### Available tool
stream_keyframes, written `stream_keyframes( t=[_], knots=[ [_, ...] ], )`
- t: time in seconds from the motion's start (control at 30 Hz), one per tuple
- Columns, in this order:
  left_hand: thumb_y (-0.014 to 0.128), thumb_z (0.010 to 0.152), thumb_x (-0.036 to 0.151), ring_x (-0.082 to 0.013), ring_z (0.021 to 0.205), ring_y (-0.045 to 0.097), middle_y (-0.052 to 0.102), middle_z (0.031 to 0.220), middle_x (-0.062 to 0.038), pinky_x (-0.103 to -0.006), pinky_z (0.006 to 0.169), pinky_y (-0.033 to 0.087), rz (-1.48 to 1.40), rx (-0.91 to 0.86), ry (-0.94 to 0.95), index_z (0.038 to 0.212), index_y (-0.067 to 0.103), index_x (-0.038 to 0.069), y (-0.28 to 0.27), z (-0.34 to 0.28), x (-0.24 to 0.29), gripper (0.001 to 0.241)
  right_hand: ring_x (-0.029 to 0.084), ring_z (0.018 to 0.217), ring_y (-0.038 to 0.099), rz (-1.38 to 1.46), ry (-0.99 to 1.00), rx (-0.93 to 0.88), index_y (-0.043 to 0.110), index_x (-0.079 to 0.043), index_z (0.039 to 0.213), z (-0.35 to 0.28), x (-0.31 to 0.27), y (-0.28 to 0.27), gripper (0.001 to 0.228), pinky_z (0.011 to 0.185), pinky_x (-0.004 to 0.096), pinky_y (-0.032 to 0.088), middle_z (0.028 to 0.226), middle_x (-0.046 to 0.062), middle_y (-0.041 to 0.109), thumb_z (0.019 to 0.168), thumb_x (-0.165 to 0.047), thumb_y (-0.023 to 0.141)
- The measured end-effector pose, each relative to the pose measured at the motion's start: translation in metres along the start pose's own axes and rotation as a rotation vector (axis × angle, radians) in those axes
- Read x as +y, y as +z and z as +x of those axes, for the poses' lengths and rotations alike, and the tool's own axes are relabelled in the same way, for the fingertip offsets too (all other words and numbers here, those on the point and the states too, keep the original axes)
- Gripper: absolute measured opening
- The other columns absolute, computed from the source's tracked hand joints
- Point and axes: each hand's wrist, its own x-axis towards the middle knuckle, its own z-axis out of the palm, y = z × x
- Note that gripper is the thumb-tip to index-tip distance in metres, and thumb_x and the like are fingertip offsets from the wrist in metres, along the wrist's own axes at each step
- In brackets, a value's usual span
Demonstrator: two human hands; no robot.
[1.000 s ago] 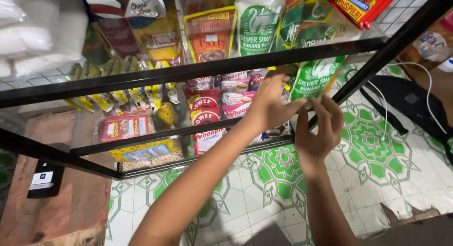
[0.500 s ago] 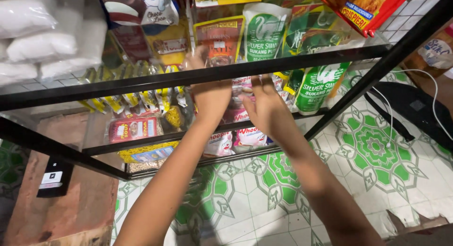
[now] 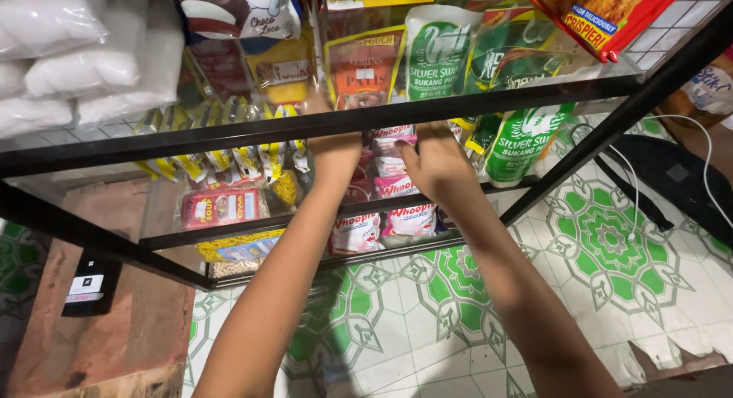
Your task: Transferring snack packages from boxes to a display shelf.
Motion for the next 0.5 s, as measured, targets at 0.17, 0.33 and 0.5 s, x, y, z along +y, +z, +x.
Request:
stream_keyframes(
  t=[0.17,0.33,0.5],
  knots=[
    [0.072,0.092,0.022,-0.0434,0.108,0.065,0.068,0.115,-0.025,-0.0479,0.096,0.049,-0.018,-0.074,0.057,0.127,0.061,-0.002,-0.012,-0.005,0.004,0.043,0.049,0.11,0.06,0.053,0.047,0.034,0.056,0.005,0.134,-0.007,-0.013,-0.015,0.049,0.093,0.052,0.049,0.125,0.032,0.062,0.094,-0.02,0.07],
    [0.065,0.097,0.02,-0.0424,0.107,0.066,0.069,0.109,-0.023,-0.0476,0.096,0.051,0.131,-0.184,0.143,0.115,0.063,0.001,-0.002,-0.004,-0.041,0.026,0.041,0.084,0.07,0.19,0.297,-0.1,0.06,-0.002,0.138,0.0,-0.056,-0.051,0.05,0.079,0.044,0.056,0.138,0.028,0.059,0.093,-0.021,0.072],
    [0.064,0.097,0.019,-0.0402,0.1,0.071,0.073,0.106,-0.019,-0.047,0.086,0.054,0.106,-0.238,0.234,0.109,0.071,0.007,-0.032,-0.026,-0.005,0.018,0.04,0.115,0.069,0.206,-0.105,0.198,0.065,0.004,0.128,-0.018,-0.045,-0.04,0.035,0.096,0.04,0.057,0.122,0.025,0.069,0.097,-0.009,0.073]
  ],
)
